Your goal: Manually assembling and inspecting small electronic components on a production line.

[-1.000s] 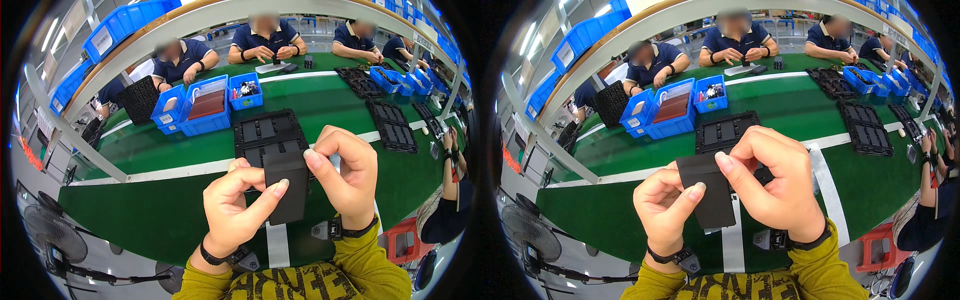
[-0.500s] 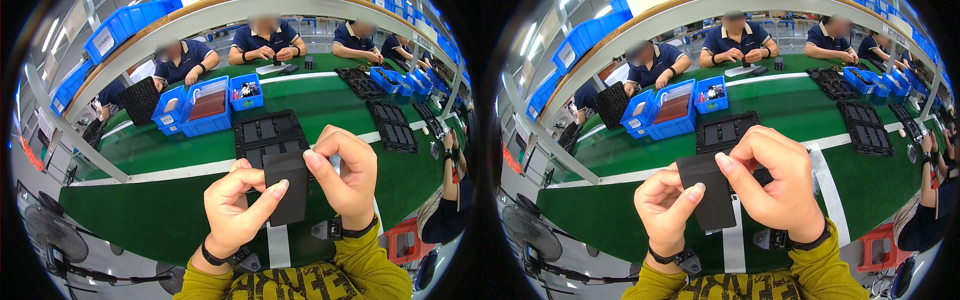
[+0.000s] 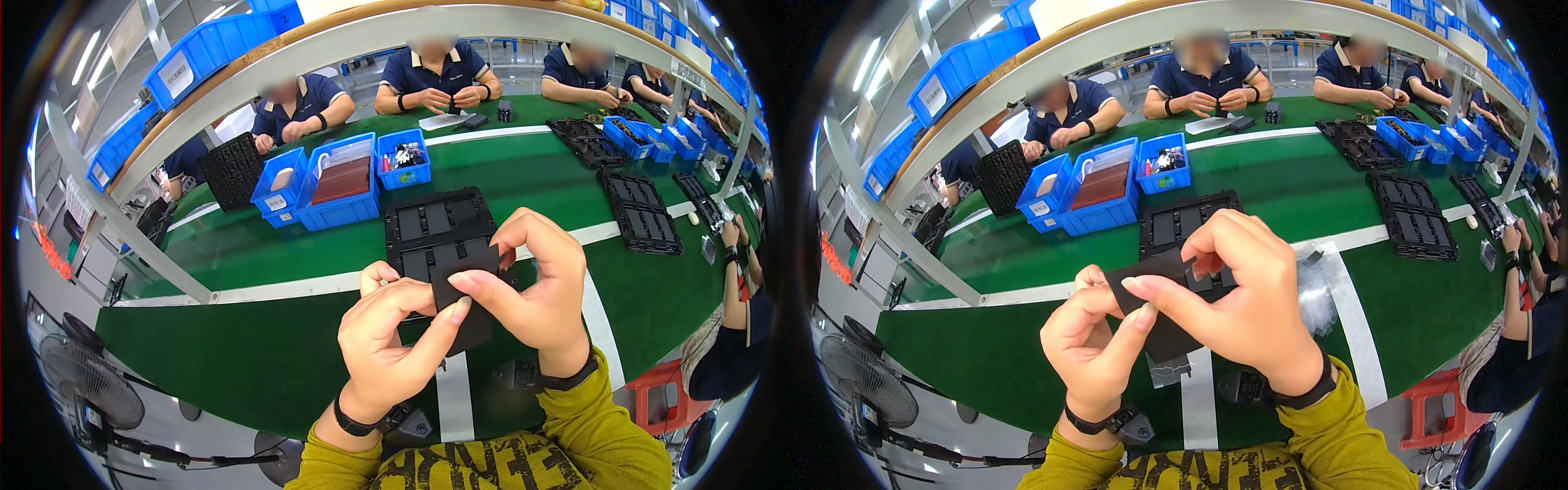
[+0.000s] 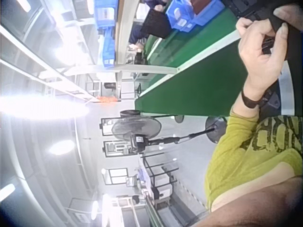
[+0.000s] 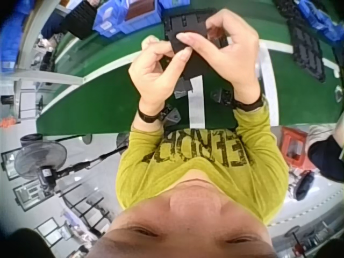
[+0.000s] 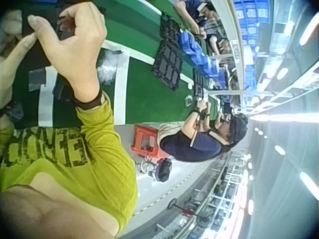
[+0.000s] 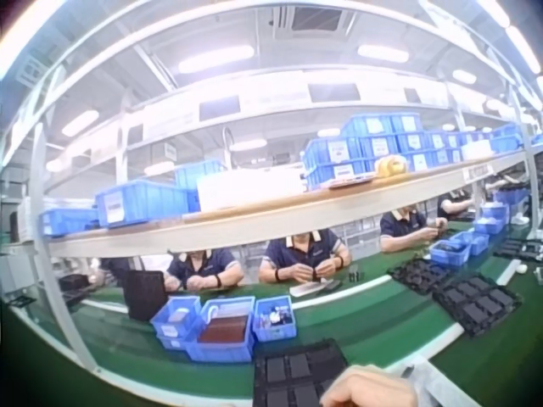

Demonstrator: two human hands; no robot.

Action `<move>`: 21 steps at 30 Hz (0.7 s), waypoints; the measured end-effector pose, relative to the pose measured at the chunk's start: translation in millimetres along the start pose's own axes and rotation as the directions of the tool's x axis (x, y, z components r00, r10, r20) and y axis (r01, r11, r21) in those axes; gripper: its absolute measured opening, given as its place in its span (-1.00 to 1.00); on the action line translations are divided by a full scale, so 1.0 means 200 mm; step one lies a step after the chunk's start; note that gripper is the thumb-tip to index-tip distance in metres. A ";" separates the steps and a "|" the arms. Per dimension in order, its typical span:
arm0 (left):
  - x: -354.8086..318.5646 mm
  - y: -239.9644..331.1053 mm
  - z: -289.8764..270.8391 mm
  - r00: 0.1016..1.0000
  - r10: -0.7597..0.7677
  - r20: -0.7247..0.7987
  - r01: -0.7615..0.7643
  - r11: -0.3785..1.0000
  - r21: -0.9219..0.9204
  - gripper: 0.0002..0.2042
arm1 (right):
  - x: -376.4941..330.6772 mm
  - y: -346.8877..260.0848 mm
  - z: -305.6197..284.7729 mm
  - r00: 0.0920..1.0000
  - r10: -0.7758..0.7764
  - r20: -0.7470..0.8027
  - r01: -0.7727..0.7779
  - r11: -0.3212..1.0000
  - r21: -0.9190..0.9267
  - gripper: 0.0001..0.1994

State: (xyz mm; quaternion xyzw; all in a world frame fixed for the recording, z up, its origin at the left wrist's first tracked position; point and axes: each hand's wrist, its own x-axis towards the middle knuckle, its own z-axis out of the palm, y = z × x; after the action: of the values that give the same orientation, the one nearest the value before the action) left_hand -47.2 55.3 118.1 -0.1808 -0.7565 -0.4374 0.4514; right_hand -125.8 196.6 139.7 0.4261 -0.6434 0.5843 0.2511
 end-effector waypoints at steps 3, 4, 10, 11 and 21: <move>0.00 -0.01 0.01 0.997 -0.062 -0.045 0.058 0.995 -0.076 -0.86 | 0.01 0.02 0.00 1.000 0.016 -0.007 -0.015 1.000 0.026 -0.77; 0.01 0.00 0.01 0.997 -0.056 -0.049 0.052 0.996 -0.077 -0.86 | 0.01 0.02 0.00 0.995 0.009 -0.100 -0.009 1.000 0.001 -0.80; 0.01 0.04 -0.05 0.919 -0.384 -0.089 0.349 0.897 -0.270 -0.87 | 0.00 0.00 -0.07 0.981 0.177 0.083 -0.192 0.950 0.248 -0.91; 0.01 0.03 -0.04 0.922 -0.377 -0.083 0.338 0.892 -0.302 -0.86 | 0.00 0.00 -0.08 0.970 0.156 0.186 -0.196 0.955 0.224 -0.90; 0.04 0.00 -0.01 0.935 -0.355 0.011 0.315 0.815 -0.486 -0.85 | -0.03 -0.01 -0.02 0.891 0.175 0.420 -0.253 0.958 0.136 -0.76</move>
State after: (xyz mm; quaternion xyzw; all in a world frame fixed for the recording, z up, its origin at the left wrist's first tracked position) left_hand -49.8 53.2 125.2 -0.1333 -0.6254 -0.6905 0.3381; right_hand -122.2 201.0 137.1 0.4851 -0.6666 0.5659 0.0056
